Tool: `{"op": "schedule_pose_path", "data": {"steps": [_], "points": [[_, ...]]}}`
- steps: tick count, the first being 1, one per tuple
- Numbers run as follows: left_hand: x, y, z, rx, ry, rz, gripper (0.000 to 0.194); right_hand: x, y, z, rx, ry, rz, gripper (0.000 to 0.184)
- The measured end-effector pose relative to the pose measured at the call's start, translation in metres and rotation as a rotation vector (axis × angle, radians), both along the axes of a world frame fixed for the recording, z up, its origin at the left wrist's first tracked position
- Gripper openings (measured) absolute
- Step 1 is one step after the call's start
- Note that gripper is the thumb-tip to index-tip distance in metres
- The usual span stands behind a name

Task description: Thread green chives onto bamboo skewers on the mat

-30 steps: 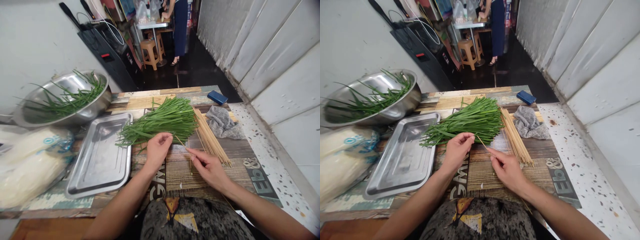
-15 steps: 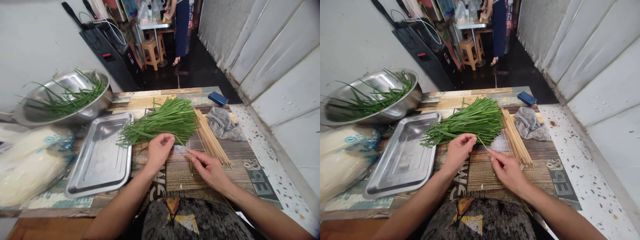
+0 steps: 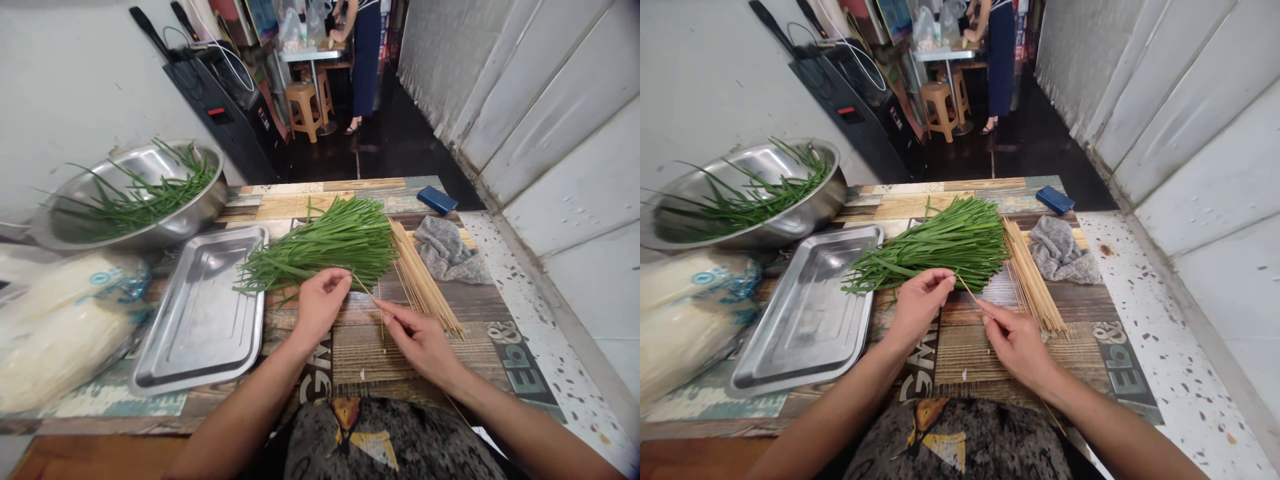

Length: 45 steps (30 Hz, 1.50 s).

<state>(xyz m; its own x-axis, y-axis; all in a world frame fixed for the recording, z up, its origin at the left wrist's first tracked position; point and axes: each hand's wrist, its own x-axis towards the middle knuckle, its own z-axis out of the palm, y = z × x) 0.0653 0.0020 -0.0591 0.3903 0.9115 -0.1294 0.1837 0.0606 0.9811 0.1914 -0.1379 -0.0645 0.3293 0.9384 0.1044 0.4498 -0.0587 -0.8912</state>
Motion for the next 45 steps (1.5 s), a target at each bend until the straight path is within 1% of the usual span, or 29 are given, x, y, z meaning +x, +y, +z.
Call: {"op": "schedule_pose_path", "data": {"steps": [4, 11, 15, 17, 18, 21, 22, 23, 26, 27, 28, 30, 32, 34, 35, 37, 40, 45], "points": [[0.0, 0.0, -0.001, 0.01, 0.003, -0.001, 0.022, 0.0, 0.0, 0.0, -0.002, 0.009, -0.01, 0.034], [-0.001, -0.001, 0.003, 0.056, 0.044, -0.041, 0.021, -0.001, 0.0, 0.0, 0.006, 0.011, -0.03, 0.033], [-0.001, -0.003, 0.0, 0.128, 0.047, -0.083, 0.018, -0.002, 0.0, 0.0, -0.024, -0.011, -0.046, 0.03], [-0.001, -0.007, -0.001, 0.229, 0.063, -0.137, 0.014, -0.002, 0.0, 0.0, -0.053, -0.004, -0.049, 0.028], [-0.002, -0.009, 0.0, 0.293, 0.071, -0.194, 0.013, -0.002, 0.0, 0.001, -0.06, 0.006, -0.05, 0.027], [-0.005, -0.012, 0.008, 0.509, 0.108, -0.466, 0.013, 0.0, 0.001, 0.001, -0.068, 0.061, -0.05, 0.026], [-0.007, -0.01, 0.012, 0.587, 0.15, -0.516, 0.013, 0.001, 0.002, 0.001, -0.073, 0.08, -0.055, 0.026], [-0.009, -0.007, 0.015, 0.671, 0.211, -0.511, 0.013, 0.002, 0.003, 0.001, -0.079, 0.098, -0.065, 0.026], [-0.014, 0.01, 0.024, 0.911, 0.446, -0.31, 0.018, 0.004, 0.006, 0.003, -0.117, 0.133, -0.108, 0.026], [-0.014, 0.016, 0.024, 0.968, 0.506, -0.289, 0.018, 0.005, 0.006, 0.003, -0.135, 0.14, -0.115, 0.027], [-0.014, 0.021, 0.024, 1.013, 0.553, -0.319, 0.018, 0.005, 0.007, 0.004, -0.152, 0.148, -0.118, 0.026], [-0.013, 0.027, 0.019, 1.069, 0.614, -0.47, 0.015, 0.006, 0.007, 0.004, -0.183, 0.162, -0.116, 0.025], [-0.01, 0.028, 0.011, 1.093, 0.651, -0.607, 0.012, 0.006, 0.005, 0.003, -0.197, 0.173, -0.118, 0.024], [-0.007, 0.028, 0.004, 1.103, 0.68, -0.667, 0.01, 0.005, 0.001, 0.0, -0.202, 0.177, -0.12, 0.024], [-0.006, 0.027, 0.001, 1.099, 0.689, -0.673, 0.009, 0.005, -0.001, -0.002, -0.201, 0.177, -0.122, 0.024], [-0.004, 0.026, -0.001, 1.073, 0.686, -0.663, 0.009, 0.005, -0.005, -0.006, -0.194, 0.172, -0.123, 0.024], [-0.001, 0.023, -0.001, 1.022, 0.645, -0.629, 0.01, 0.005, -0.008, -0.01, -0.179, 0.179, -0.126, 0.023], [0.003, 0.016, 0.001, 0.944, 0.555, -0.487, 0.013, 0.003, -0.006, -0.01, -0.141, 0.2, -0.16, 0.024]]}}
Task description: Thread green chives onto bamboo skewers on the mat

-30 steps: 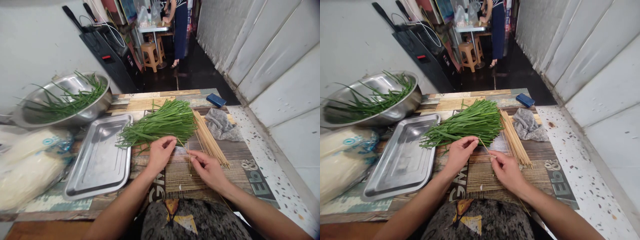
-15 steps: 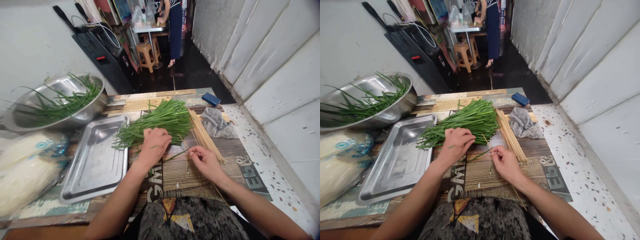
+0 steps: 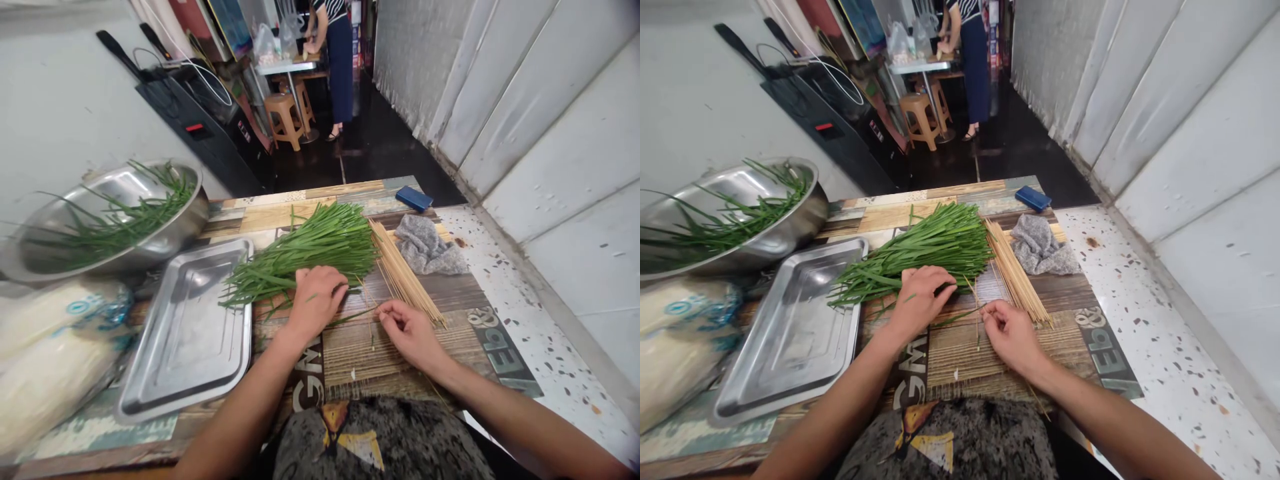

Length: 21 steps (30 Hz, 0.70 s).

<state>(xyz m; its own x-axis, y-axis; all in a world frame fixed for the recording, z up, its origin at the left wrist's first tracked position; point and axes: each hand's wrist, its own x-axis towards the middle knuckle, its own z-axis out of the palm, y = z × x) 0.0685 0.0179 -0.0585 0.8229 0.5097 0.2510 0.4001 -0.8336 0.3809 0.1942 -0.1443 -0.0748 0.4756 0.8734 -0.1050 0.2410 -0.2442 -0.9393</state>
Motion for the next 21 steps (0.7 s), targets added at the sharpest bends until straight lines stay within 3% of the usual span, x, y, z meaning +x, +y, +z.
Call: {"op": "schedule_pose_path", "data": {"steps": [4, 9, 13, 21], "points": [[0.001, -0.0047, -0.002, -0.073, -0.012, 0.099, 0.016, -0.0024, 0.0, -0.001, 0.007, -0.015, 0.019, 0.025], [0.0009, -0.0036, -0.0035, -0.273, -0.108, 0.216, 0.016, -0.0029, -0.0009, -0.0039, -0.007, -0.039, 0.035, 0.025], [0.0004, -0.0017, -0.0047, -0.357, -0.146, 0.216, 0.017, -0.0031, -0.0005, -0.0029, -0.008, -0.021, 0.037, 0.023], [0.001, -0.0027, -0.0057, -0.36, -0.152, 0.208, 0.017, -0.0027, 0.0001, -0.0006, 0.013, -0.034, 0.042, 0.022]]}}
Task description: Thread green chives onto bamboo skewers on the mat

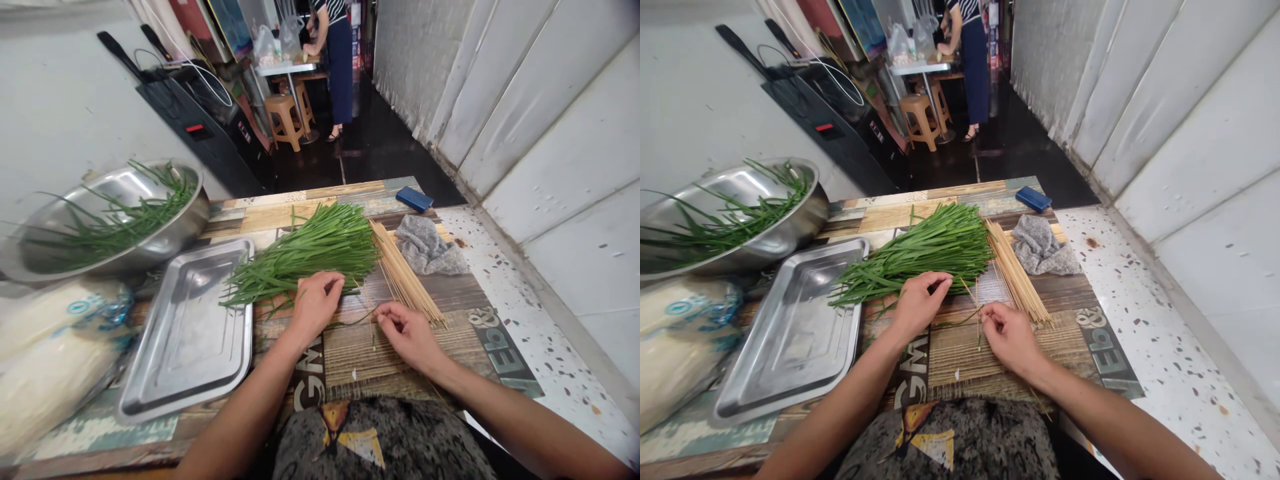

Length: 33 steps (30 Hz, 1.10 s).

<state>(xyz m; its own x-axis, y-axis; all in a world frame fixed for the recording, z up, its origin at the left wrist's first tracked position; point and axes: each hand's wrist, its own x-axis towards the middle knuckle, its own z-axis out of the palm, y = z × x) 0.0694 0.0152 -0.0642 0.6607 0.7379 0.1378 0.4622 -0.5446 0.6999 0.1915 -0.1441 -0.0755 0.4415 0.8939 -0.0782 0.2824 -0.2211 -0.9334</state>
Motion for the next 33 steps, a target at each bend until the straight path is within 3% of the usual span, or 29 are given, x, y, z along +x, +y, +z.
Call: {"op": "schedule_pose_path", "data": {"steps": [14, 23, 33], "points": [[0.0014, -0.0016, 0.0013, -0.006, -0.033, -0.015, 0.015, 0.0, -0.0001, 0.0003, -0.001, 0.009, -0.003, 0.021], [0.0019, -0.0027, -0.0011, -0.017, -0.01, 0.041, 0.017, -0.0006, -0.0003, 0.0016, 0.014, -0.016, -0.016, 0.021], [0.0016, -0.0018, 0.0009, -0.012, -0.028, -0.011, 0.019, -0.0004, -0.0005, 0.0014, 0.004, 0.005, -0.012, 0.023]]}}
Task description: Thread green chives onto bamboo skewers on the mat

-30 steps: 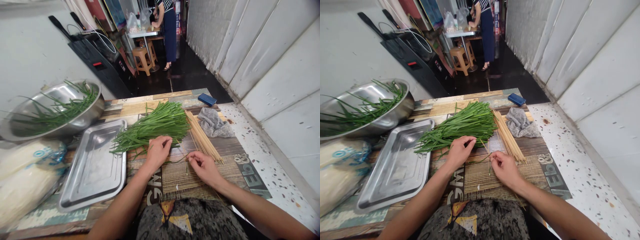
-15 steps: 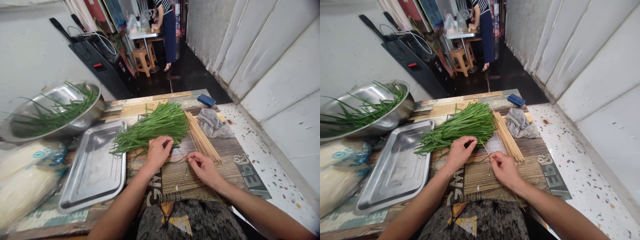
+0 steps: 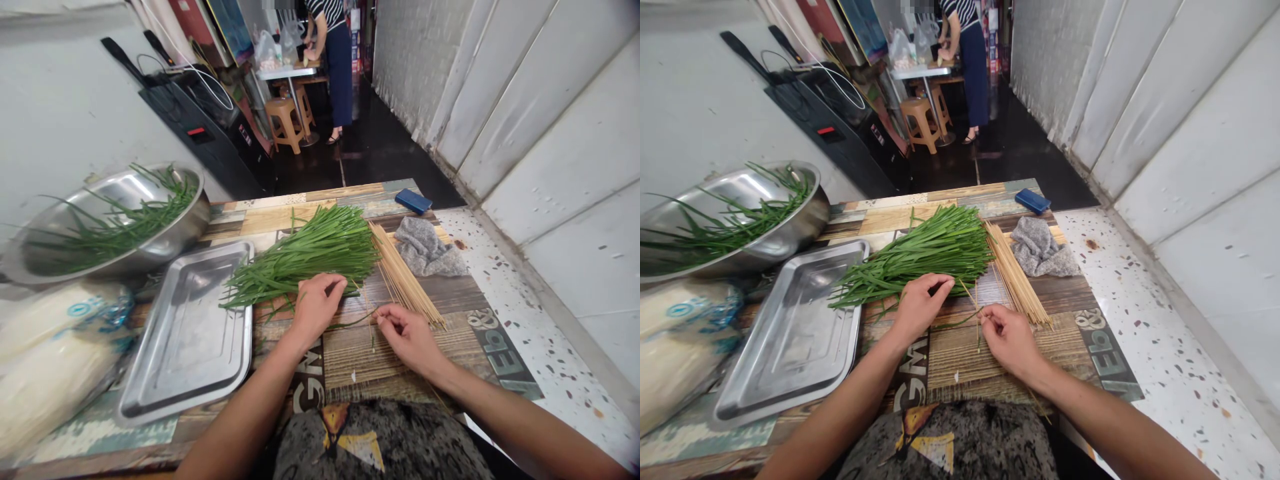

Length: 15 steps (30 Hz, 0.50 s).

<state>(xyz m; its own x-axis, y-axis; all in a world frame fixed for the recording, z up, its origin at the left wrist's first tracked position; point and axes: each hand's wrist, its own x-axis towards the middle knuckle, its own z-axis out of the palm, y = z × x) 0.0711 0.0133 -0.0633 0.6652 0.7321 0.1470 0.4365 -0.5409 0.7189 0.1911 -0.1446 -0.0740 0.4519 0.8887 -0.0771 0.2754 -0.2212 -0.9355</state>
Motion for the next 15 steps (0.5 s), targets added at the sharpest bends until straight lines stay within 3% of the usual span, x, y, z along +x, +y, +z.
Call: {"op": "schedule_pose_path", "data": {"steps": [15], "points": [[0.0012, -0.0011, -0.0004, -0.01, -0.02, 0.021, 0.016, -0.0007, 0.0006, 0.0007, -0.018, 0.012, 0.006, 0.024]]}}
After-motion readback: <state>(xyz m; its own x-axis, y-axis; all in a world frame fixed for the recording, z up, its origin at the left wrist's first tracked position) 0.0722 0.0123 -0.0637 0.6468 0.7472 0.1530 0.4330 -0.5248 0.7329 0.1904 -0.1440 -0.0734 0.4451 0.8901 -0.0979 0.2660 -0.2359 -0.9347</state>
